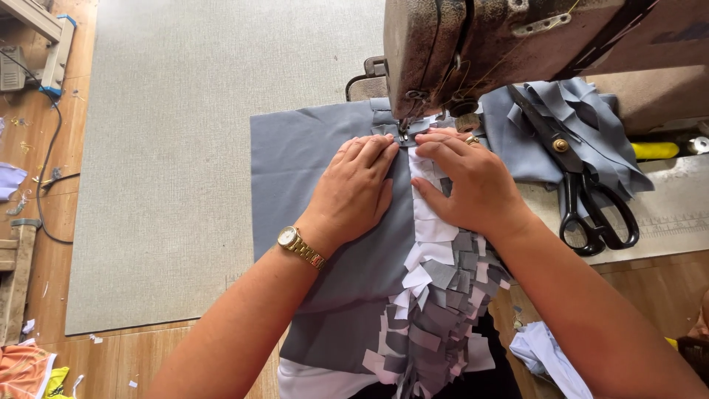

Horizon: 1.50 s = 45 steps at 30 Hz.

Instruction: Sewing multiple small fabric strips onto a larger piece of fabric to create a ruffled or fringed texture, including trimming with scissors.

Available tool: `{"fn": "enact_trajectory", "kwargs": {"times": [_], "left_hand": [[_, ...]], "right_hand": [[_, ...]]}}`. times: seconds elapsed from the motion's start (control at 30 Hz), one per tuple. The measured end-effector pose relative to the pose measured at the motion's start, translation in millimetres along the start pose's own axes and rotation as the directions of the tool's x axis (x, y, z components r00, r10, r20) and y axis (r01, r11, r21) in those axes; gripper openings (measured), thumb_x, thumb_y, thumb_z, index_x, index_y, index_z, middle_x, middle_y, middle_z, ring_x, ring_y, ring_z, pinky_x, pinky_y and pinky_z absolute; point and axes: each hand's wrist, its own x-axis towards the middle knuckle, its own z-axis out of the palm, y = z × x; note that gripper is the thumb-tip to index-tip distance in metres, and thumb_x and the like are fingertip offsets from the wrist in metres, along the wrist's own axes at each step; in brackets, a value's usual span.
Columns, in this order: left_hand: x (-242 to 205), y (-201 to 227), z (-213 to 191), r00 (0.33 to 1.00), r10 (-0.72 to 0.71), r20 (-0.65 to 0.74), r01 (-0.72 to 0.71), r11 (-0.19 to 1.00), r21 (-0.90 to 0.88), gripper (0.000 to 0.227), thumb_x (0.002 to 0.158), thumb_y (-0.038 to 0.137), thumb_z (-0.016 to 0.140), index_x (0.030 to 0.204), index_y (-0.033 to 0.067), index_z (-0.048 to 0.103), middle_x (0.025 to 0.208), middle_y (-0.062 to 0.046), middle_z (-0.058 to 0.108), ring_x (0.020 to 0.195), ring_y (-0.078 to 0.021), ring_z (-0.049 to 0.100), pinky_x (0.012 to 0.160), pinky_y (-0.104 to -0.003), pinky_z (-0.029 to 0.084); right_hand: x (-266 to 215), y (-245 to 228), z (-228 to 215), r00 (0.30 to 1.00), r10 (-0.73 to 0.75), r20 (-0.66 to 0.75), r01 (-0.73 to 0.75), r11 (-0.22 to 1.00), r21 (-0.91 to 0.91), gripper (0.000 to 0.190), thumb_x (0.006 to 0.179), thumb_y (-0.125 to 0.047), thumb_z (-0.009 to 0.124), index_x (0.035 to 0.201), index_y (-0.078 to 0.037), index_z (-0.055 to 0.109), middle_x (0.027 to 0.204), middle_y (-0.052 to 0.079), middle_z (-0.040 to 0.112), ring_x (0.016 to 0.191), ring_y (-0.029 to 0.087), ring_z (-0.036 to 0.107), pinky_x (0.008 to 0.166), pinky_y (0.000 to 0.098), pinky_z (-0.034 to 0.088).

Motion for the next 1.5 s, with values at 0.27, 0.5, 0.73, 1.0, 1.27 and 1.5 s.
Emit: {"fn": "enact_trajectory", "kwargs": {"times": [0.27,0.5,0.73,1.0,1.27,1.5], "left_hand": [[1,2,-9,1.0,-0.006,0.03,0.007,1.0,-0.007,0.062,0.095,0.027,0.065,0.15,-0.0014,0.061,0.147,-0.015,0.06,0.145,-0.033,0.052,0.124,-0.046,0.039],[1,5,-13,0.999,-0.015,0.038,0.015,1.0,-0.002,0.061,0.096,0.027,0.065,0.15,-0.0009,0.06,0.147,-0.014,0.06,0.145,-0.0323,0.053,0.124,-0.046,0.039],[1,4,-15,0.999,0.0,0.035,0.001,1.0,-0.017,0.06,0.096,0.026,0.064,0.148,-0.0023,0.061,0.145,-0.015,0.06,0.144,-0.0327,0.053,0.123,-0.045,0.039],[3,2,-13,1.0,0.015,-0.005,-0.015,1.0,0.014,0.061,0.092,0.025,0.069,0.145,-0.0025,0.061,0.146,-0.015,0.059,0.144,-0.0327,0.054,0.122,-0.044,0.04],[5,-1,-11,1.0,0.013,-0.024,-0.013,1.0,-0.001,0.061,0.093,0.026,0.068,0.146,-0.0027,0.062,0.147,-0.015,0.06,0.144,-0.0331,0.054,0.121,-0.045,0.041],[5,-3,-9,1.0,-0.004,-0.014,0.004,1.0,0.013,0.062,0.093,0.026,0.068,0.148,-0.0029,0.061,0.149,-0.015,0.059,0.147,-0.0321,0.053,0.123,-0.044,0.038]], "right_hand": [[1,0,-1,1.0,0.015,-0.001,-0.015,1.0,0.0,0.036,0.087,-0.028,0.085,0.12,-0.016,0.075,0.117,0.006,0.079,0.101,0.036,0.077,0.086,0.0455,0.06],[2,0,-3,0.999,0.036,-0.015,-0.036,0.998,0.047,0.035,0.087,-0.026,0.087,0.118,-0.013,0.075,0.115,0.008,0.079,0.1,0.037,0.077,0.085,0.046,0.06],[0,2,-2,0.999,0.037,-0.007,-0.036,0.998,0.054,0.036,0.087,-0.026,0.088,0.118,-0.013,0.074,0.118,0.008,0.079,0.105,0.037,0.077,0.087,0.0467,0.06],[5,8,2,0.999,0.029,-0.013,-0.028,0.998,0.062,0.033,0.09,-0.024,0.086,0.118,-0.013,0.073,0.112,0.01,0.078,0.1,0.04,0.077,0.084,0.0488,0.06],[6,5,0,0.999,0.02,-0.028,-0.019,0.999,0.039,0.033,0.089,-0.024,0.086,0.118,-0.014,0.074,0.107,0.012,0.078,0.095,0.041,0.077,0.083,0.0498,0.06],[0,13,7,0.999,0.044,-0.02,-0.043,0.998,0.037,0.035,0.091,-0.026,0.087,0.121,-0.015,0.073,0.106,0.015,0.077,0.096,0.043,0.077,0.084,0.0513,0.061]]}}
